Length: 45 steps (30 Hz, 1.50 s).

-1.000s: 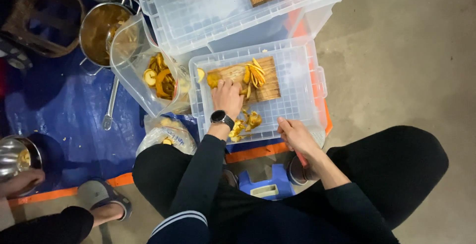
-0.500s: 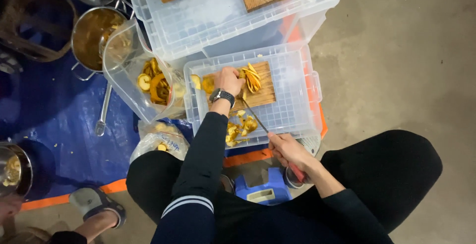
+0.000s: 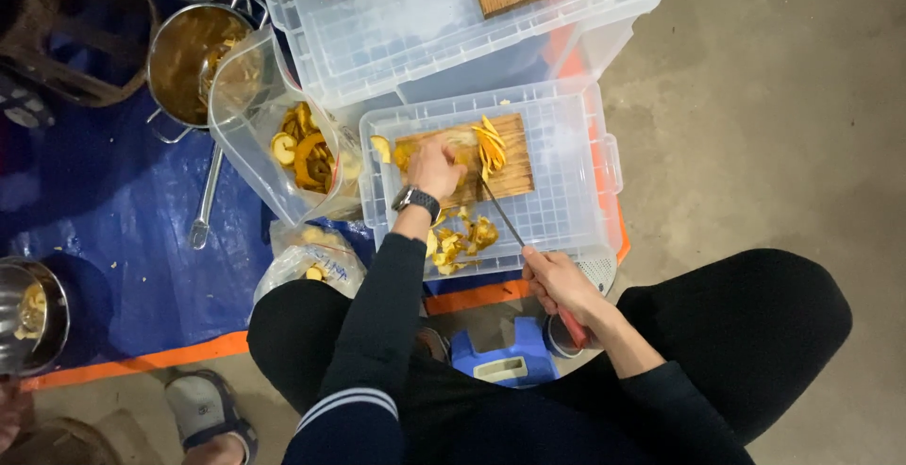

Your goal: A person slices fruit into thin strips on a wooden cutting board using a knife while seated in a food preparation area.

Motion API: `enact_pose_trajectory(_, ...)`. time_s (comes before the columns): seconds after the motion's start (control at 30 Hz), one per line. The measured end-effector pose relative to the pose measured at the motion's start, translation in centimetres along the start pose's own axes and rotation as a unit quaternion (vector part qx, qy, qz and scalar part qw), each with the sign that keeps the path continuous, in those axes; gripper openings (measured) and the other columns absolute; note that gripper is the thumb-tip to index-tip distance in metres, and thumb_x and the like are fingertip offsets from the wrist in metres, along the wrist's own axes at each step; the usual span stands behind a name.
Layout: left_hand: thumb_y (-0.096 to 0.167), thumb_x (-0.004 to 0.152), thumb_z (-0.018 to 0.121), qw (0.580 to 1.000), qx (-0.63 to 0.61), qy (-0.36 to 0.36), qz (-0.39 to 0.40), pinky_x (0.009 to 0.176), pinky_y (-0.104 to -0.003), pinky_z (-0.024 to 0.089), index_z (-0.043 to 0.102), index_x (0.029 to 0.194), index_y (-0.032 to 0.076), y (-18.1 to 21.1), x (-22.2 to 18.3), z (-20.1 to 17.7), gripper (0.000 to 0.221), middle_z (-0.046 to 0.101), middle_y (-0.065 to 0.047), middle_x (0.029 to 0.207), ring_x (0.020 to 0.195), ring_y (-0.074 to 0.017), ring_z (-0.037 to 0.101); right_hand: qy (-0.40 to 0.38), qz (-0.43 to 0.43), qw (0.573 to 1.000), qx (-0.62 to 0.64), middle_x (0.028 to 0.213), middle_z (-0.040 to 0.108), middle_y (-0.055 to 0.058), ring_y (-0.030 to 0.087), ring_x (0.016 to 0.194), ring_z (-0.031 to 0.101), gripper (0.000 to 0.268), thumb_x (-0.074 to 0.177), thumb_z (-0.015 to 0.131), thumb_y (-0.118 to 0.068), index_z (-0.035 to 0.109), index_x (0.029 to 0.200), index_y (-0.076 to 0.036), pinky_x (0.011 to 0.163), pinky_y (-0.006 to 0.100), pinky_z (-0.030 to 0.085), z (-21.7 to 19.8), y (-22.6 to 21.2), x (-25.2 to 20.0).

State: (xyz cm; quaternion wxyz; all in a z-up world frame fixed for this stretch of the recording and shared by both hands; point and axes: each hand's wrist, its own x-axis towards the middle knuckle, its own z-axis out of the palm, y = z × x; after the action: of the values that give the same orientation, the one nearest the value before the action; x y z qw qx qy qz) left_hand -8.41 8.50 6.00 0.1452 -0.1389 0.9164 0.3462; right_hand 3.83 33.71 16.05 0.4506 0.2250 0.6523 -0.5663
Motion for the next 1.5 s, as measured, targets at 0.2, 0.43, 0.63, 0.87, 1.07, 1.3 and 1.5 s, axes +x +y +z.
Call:
enact_pose_trajectory(0.2,0.030,0.078,0.085,0.996,0.056,0.010,-0.063,0.101,-0.049,0.051,0.068,0.094,0.017,-0.1,-4.0,0.5,0.027,0.075,-0.009,0.105,0.116,-0.0364,0.068,0.016,-0.026,0.999,-0.019,0.056,0.039,0.004,0.017,0.032,0.039,0.047,0.107,0.048,-0.038,0.060,0.095,0.006,0.032,0.032,0.034,0.8,0.9,1.2)
enact_pose_trajectory(0.43,0.024,0.090,0.077,0.993,0.000,0.057,-0.099,0.091,-0.051,0.060,0.069,0.103,0.014,1.7,-5.9,-1.4,0.019,0.073,-0.011,0.104,0.111,-0.0394,0.070,-0.014,-0.036,0.998,-0.044,0.057,0.038,0.004,0.018,0.034,0.040,0.047,0.109,0.045,-0.040,0.059,0.090,0.000,0.035,0.030,0.036,2.1,0.3,0.9)
enact_pose_trajectory(0.63,0.031,0.091,0.077,0.993,0.011,0.077,-0.094,0.087,-0.051,0.061,0.072,0.099,0.018,-0.5,-5.0,0.5,0.016,0.071,-0.008,0.102,0.107,-0.0375,0.071,0.008,-0.048,0.998,-0.040,0.058,0.040,0.003,0.017,0.037,0.043,0.046,0.109,0.044,-0.039,0.059,0.091,0.001,0.035,0.030,0.035,1.9,1.2,1.6)
enact_pose_trajectory(0.87,0.031,0.089,0.075,0.990,-0.029,0.051,-0.125,0.091,-0.050,0.060,0.077,0.103,0.017,-1.7,-4.7,2.4,0.020,0.080,-0.005,0.097,0.110,-0.0347,0.072,-0.011,-0.030,0.999,-0.016,0.057,0.035,0.003,0.017,0.037,0.035,0.046,0.109,0.042,-0.042,0.057,0.091,-0.003,0.037,0.030,0.032,2.6,1.6,2.1)
enact_pose_trajectory(1.07,0.035,0.086,0.074,0.979,-0.097,0.024,-0.176,0.090,-0.047,0.060,0.079,0.103,0.016,-0.3,-5.7,2.0,0.026,0.079,-0.004,0.096,0.106,-0.0334,0.073,-0.027,-0.044,0.998,-0.044,0.057,0.040,0.005,0.018,0.038,0.039,0.045,0.110,0.042,-0.038,0.058,0.089,-0.002,0.037,0.032,0.038,2.4,2.0,2.8)
enact_pose_trajectory(1.3,0.048,0.086,0.070,0.974,-0.114,0.028,-0.192,0.094,-0.045,0.058,0.077,0.108,0.020,-0.6,-3.9,2.7,0.036,0.080,-0.003,0.105,0.115,-0.0320,0.071,-0.029,-0.047,0.998,-0.040,0.057,0.034,0.002,0.015,0.039,0.036,0.047,0.110,0.039,-0.039,0.058,0.087,-0.003,0.038,0.030,0.033,2.4,1.4,3.9)
enact_pose_trajectory(1.5,0.038,0.082,0.076,0.969,-0.163,0.056,-0.179,0.091,-0.045,0.057,0.078,0.092,0.016,0.2,-4.8,1.7,0.024,0.079,-0.007,0.092,0.109,-0.0376,0.072,-0.021,-0.074,0.996,-0.039,0.058,0.042,0.004,0.017,0.038,0.044,0.047,0.111,0.040,-0.038,0.060,0.087,-0.003,0.034,0.030,0.036,2.1,1.8,5.1)
